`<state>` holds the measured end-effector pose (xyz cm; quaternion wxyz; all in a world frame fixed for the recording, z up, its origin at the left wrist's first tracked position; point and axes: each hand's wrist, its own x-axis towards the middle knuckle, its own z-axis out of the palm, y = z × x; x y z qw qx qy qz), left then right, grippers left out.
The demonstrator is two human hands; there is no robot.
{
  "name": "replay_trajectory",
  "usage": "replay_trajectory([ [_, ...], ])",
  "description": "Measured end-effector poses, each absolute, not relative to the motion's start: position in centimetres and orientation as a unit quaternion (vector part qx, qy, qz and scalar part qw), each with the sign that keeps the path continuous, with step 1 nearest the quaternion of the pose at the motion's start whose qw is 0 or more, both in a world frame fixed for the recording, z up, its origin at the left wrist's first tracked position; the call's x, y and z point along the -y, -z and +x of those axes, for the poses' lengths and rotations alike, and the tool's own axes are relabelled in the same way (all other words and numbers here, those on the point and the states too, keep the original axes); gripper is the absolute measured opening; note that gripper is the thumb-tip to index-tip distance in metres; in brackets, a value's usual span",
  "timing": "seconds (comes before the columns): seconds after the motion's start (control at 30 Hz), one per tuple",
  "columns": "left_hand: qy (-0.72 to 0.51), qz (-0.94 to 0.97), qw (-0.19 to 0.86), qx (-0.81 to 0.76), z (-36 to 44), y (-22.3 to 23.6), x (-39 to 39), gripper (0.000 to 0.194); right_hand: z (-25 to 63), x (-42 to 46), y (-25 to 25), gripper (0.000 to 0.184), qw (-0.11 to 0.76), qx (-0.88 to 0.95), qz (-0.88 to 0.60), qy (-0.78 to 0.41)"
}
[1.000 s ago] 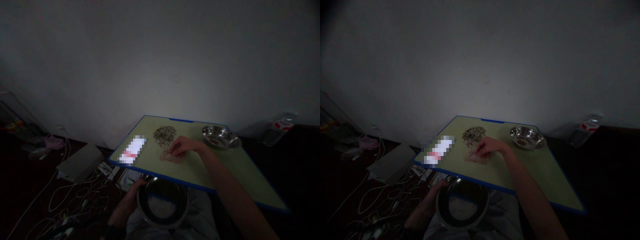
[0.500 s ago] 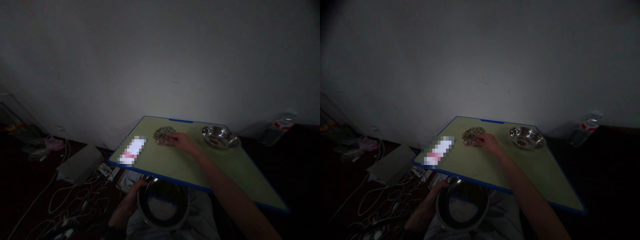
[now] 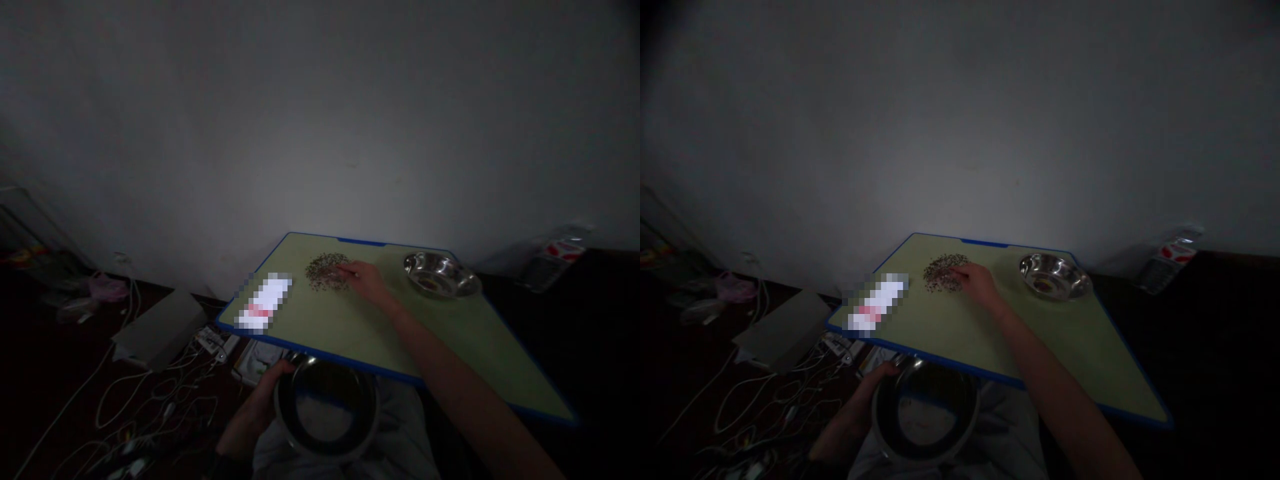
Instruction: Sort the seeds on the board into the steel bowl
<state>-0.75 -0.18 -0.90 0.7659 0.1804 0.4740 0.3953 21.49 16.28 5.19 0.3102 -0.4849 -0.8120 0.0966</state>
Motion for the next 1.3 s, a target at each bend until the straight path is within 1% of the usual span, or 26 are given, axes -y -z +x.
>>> replay_trajectory([
  [0.1, -0.395, 0.185, 0.754, -0.490, -0.7, 0.7, 0.2, 0.014, 21.7, -16.5, -5.3, 0.034, 0.314, 0.795, -0.512, -0.085],
  [0.2, -0.393, 0.185, 0.759, -0.485, -0.7, 0.6, 0.2, 0.015, 21.8, -16.5, -5.4, 0.036, 0.312, 0.784, -0.534, -0.045],
  [0.37, -0.391, 0.180, 0.770, -0.472, -0.9, 1.3, 0.2, 0.016, 22.1, -16.4, -5.2, 0.034, 0.291, 0.786, -0.545, 0.020],
  [0.5, -0.378, 0.172, 0.775, -0.477, -1.0, 1.7, 0.0, 0.019, 22.3, -16.4, -5.1, 0.033, 0.278, 0.782, -0.556, 0.043],
  [0.67, -0.395, 0.191, 0.767, -0.469, -0.9, 1.2, 0.2, 0.018, 22.2, -16.2, -5.2, 0.031, 0.238, 0.793, -0.558, 0.051],
  [0.77, -0.391, 0.197, 0.773, -0.459, -0.9, 1.0, 0.4, 0.018, 22.0, -16.0, -5.5, 0.031, 0.229, 0.798, -0.555, 0.050],
  [1.03, -0.390, 0.178, 0.763, -0.484, -1.0, 1.5, 0.2, 0.015, 22.0, -16.0, -5.8, 0.030, 0.226, 0.813, -0.537, 0.005],
  [1.13, -0.407, 0.189, 0.748, -0.489, -0.9, 1.4, 0.2, 0.012, 22.1, -16.3, -5.7, 0.030, 0.239, 0.806, -0.542, -0.005],
  [1.3, -0.392, 0.187, 0.746, -0.505, -0.8, 1.2, 0.3, 0.015, 22.0, -16.2, -5.7, 0.030, 0.249, 0.800, -0.545, -0.011],
])
